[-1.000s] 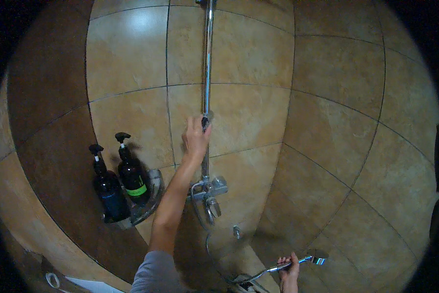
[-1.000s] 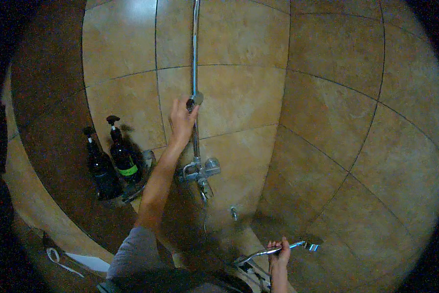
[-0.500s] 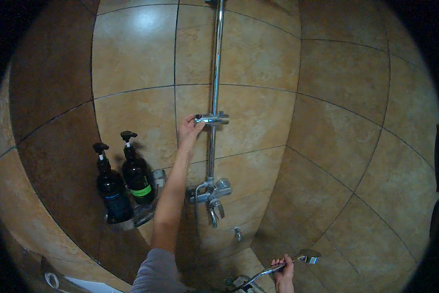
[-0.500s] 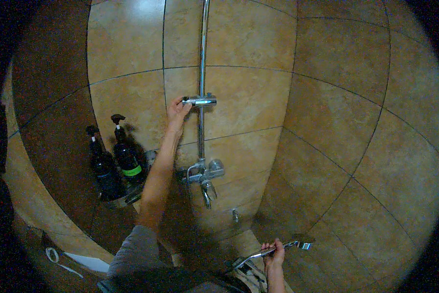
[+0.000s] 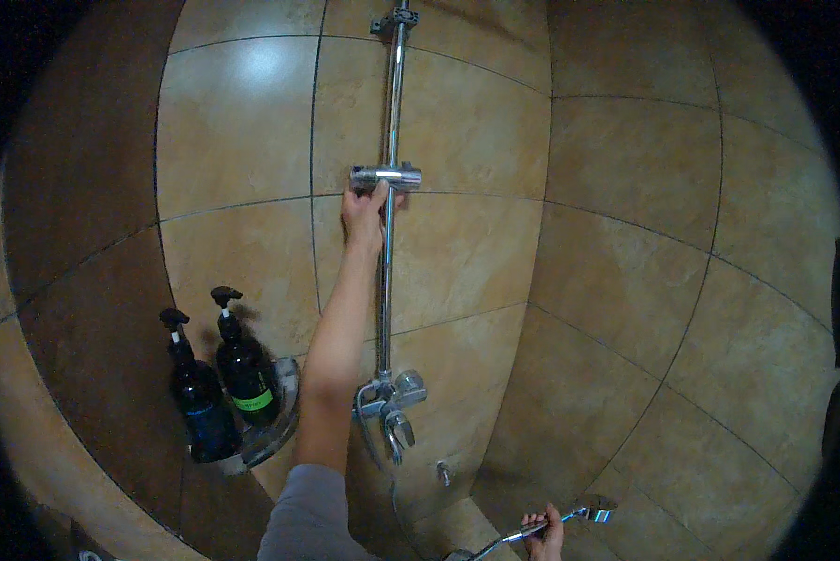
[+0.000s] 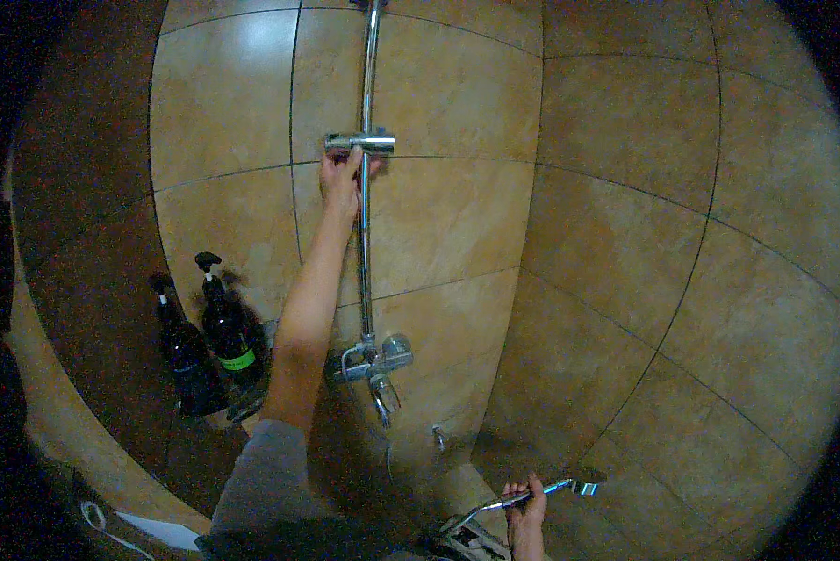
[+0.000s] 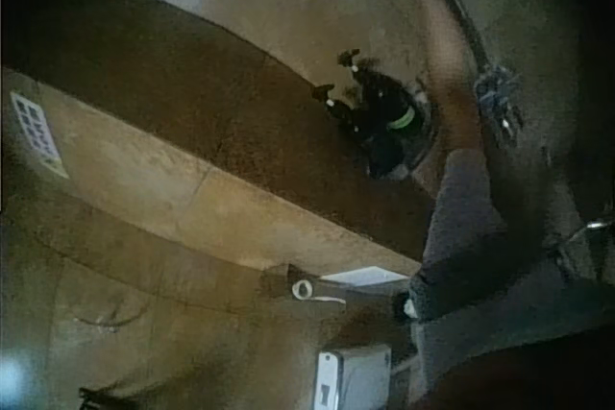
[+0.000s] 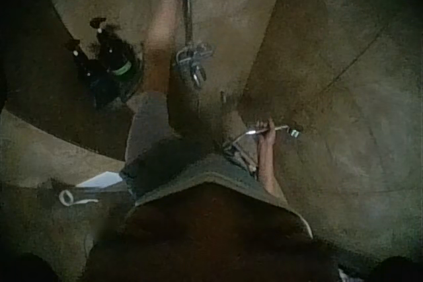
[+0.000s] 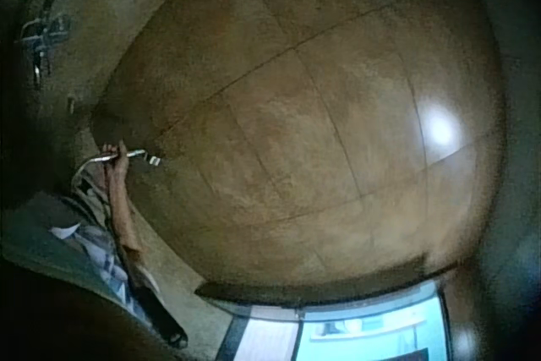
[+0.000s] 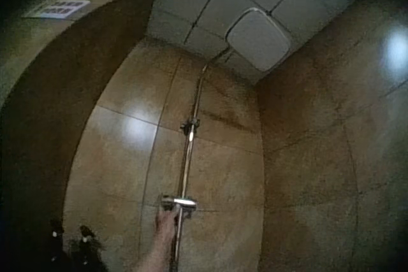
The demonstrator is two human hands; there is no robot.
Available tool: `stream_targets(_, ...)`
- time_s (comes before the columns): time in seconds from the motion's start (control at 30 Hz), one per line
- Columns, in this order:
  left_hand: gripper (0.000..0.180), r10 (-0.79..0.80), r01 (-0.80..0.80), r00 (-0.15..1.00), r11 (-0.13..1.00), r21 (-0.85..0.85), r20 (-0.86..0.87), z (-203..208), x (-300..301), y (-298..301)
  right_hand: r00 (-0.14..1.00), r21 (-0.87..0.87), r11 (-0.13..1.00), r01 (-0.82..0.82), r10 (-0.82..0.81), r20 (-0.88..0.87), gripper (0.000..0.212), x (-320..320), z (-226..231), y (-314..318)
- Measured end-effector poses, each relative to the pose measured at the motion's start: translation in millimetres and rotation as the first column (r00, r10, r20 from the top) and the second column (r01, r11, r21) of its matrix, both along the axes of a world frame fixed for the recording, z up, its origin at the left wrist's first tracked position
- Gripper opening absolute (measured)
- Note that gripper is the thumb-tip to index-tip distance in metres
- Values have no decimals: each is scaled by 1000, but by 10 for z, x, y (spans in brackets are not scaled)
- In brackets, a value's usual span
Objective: The person mops the bathroom floor with a mop, rinses the mop head using the shower head, wrings it out, and places it back. They then wipe the sink countertop and a white tray with a blue cloth, handling a plastic cup and a toothbrush along the way.
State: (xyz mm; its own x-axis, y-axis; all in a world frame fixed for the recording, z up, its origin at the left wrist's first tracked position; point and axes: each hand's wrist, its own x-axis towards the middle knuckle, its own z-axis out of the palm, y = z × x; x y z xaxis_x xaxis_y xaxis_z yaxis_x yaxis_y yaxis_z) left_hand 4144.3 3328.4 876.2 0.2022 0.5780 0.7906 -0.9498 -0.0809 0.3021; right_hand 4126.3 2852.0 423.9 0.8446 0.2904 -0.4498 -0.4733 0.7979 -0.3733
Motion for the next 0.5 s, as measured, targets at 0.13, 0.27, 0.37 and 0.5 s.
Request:
stream_targets(0.13,57,184,-189,980,979,82,70,210,-36,56,999,47,998,35,-35,-1,36,67,-119,-45)
stream_targets(0.27,52,92,-81,990,991,106,-108,203,-185,153,997,-6,997,76,-76,5,27,113,-180,-53)
stream_targets(0.37,45,74,-55,988,988,141,-136,199,-253,213,998,-28,998,55,-55,6,26,117,-223,-31)
stream_targets(0.5,39,187,-171,973,978,121,-139,232,-254,213,996,34,999,-41,38,79,30,93,-289,39)
